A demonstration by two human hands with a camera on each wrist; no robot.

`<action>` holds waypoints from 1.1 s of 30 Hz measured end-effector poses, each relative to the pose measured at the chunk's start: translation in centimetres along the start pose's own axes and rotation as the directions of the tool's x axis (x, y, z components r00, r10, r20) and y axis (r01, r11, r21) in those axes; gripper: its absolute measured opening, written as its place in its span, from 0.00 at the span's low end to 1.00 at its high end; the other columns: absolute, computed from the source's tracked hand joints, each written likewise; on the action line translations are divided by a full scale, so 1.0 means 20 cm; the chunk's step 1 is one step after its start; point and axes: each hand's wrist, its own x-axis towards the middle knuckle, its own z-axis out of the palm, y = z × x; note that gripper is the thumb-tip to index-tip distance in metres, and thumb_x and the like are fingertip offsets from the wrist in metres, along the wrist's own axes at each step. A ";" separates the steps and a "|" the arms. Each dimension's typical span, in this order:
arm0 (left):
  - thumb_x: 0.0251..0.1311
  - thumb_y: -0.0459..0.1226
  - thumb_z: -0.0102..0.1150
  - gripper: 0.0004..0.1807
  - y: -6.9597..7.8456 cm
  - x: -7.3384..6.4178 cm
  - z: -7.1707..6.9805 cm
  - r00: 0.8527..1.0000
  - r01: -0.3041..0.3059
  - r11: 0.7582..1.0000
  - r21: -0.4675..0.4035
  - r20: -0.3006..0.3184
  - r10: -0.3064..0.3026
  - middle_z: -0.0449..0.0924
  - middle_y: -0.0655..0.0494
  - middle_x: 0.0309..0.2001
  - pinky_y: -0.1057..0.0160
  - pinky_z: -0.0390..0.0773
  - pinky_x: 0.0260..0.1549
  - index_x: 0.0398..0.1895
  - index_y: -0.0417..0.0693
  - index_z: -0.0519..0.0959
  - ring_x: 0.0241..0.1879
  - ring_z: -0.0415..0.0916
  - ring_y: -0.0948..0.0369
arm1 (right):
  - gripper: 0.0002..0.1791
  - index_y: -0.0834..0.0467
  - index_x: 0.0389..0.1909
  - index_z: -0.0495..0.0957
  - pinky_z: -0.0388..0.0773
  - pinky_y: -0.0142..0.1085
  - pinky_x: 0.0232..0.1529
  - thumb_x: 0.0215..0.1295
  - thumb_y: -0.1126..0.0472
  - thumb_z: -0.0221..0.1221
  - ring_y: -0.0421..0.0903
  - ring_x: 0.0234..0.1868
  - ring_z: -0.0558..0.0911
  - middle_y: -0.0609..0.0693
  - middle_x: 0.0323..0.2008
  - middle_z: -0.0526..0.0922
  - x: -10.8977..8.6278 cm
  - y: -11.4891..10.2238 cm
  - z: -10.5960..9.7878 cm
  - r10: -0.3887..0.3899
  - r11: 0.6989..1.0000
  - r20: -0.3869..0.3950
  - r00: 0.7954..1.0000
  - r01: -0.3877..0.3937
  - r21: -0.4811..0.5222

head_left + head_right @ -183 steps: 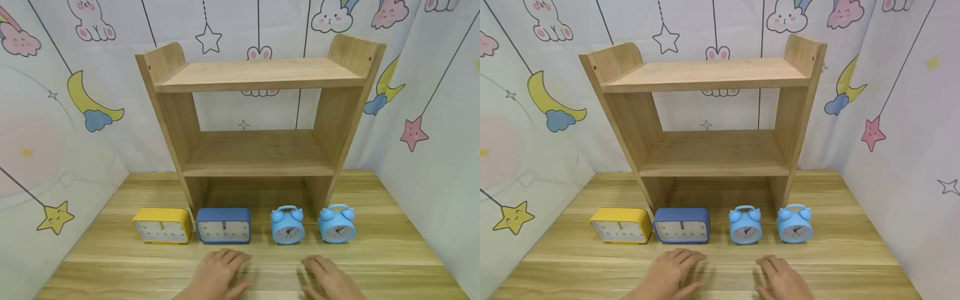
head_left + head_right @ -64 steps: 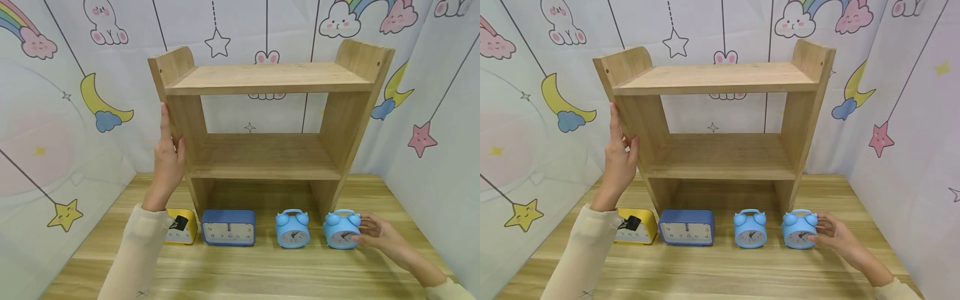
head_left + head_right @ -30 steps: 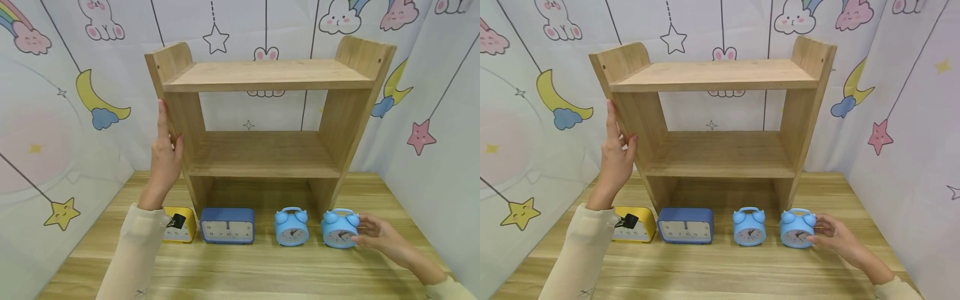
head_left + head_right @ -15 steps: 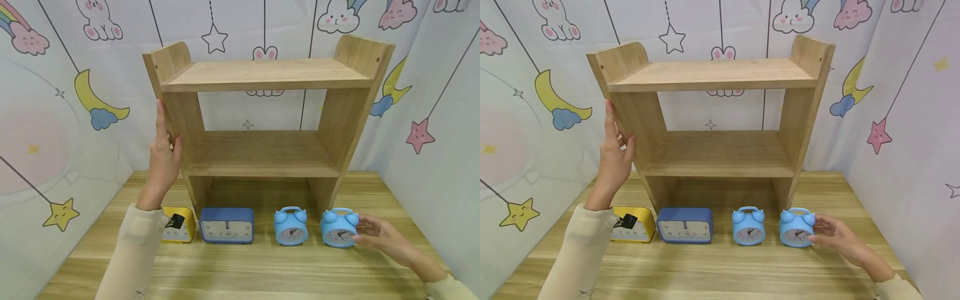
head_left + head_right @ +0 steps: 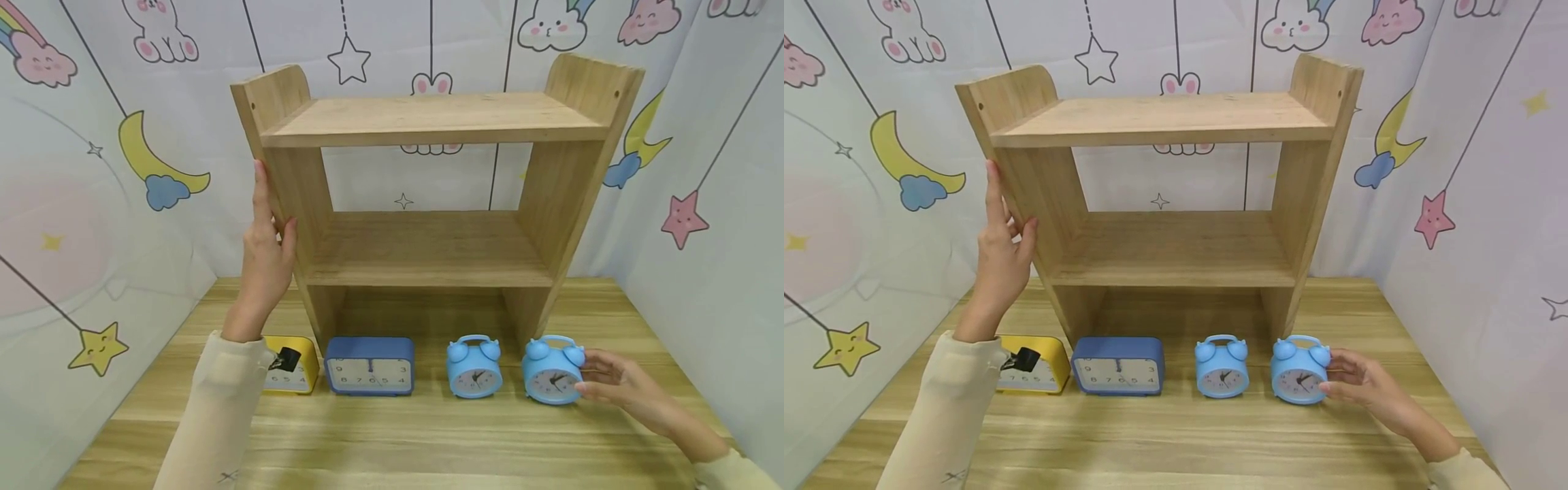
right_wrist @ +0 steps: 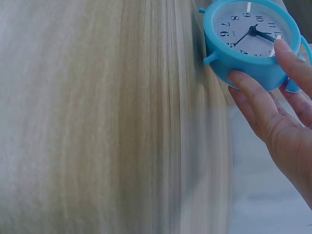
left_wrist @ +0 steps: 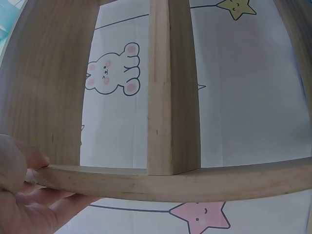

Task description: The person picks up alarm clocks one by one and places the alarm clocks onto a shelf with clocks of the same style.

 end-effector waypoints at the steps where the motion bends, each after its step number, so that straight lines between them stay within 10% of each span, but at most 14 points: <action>1: 0.69 0.22 0.49 0.45 0.00 0.00 0.00 1.000 0.000 1.000 -0.001 -0.001 0.000 0.41 0.64 0.79 0.40 0.81 0.47 0.81 0.51 0.38 0.59 0.72 0.41 | 0.34 0.83 0.67 0.52 0.83 0.36 0.46 0.69 0.72 0.58 0.34 0.50 0.79 0.65 0.56 0.76 0.00 0.00 0.00 -0.003 1.000 0.001 1.000 0.003 0.003; 8: 0.70 0.23 0.49 0.45 0.00 0.00 0.00 1.000 0.000 1.000 -0.010 0.000 0.000 0.42 0.64 0.79 0.41 0.82 0.45 0.81 0.51 0.38 0.58 0.73 0.41 | 0.34 0.85 0.66 0.50 0.84 0.37 0.47 0.69 0.73 0.57 0.36 0.50 0.80 0.40 0.51 0.80 -0.02 -0.02 0.00 -0.030 0.999 0.028 0.999 0.029 0.044; 33: 0.70 0.24 0.49 0.44 0.00 0.00 0.00 1.000 0.010 1.000 -0.010 0.006 -0.010 0.41 0.64 0.79 0.40 0.80 0.48 0.81 0.51 0.37 0.61 0.71 0.41 | 0.29 0.86 0.63 0.52 0.85 0.42 0.44 0.70 0.76 0.54 0.40 0.50 0.83 0.41 0.50 0.83 -0.03 -0.14 0.02 -0.125 0.992 0.100 0.987 0.122 0.032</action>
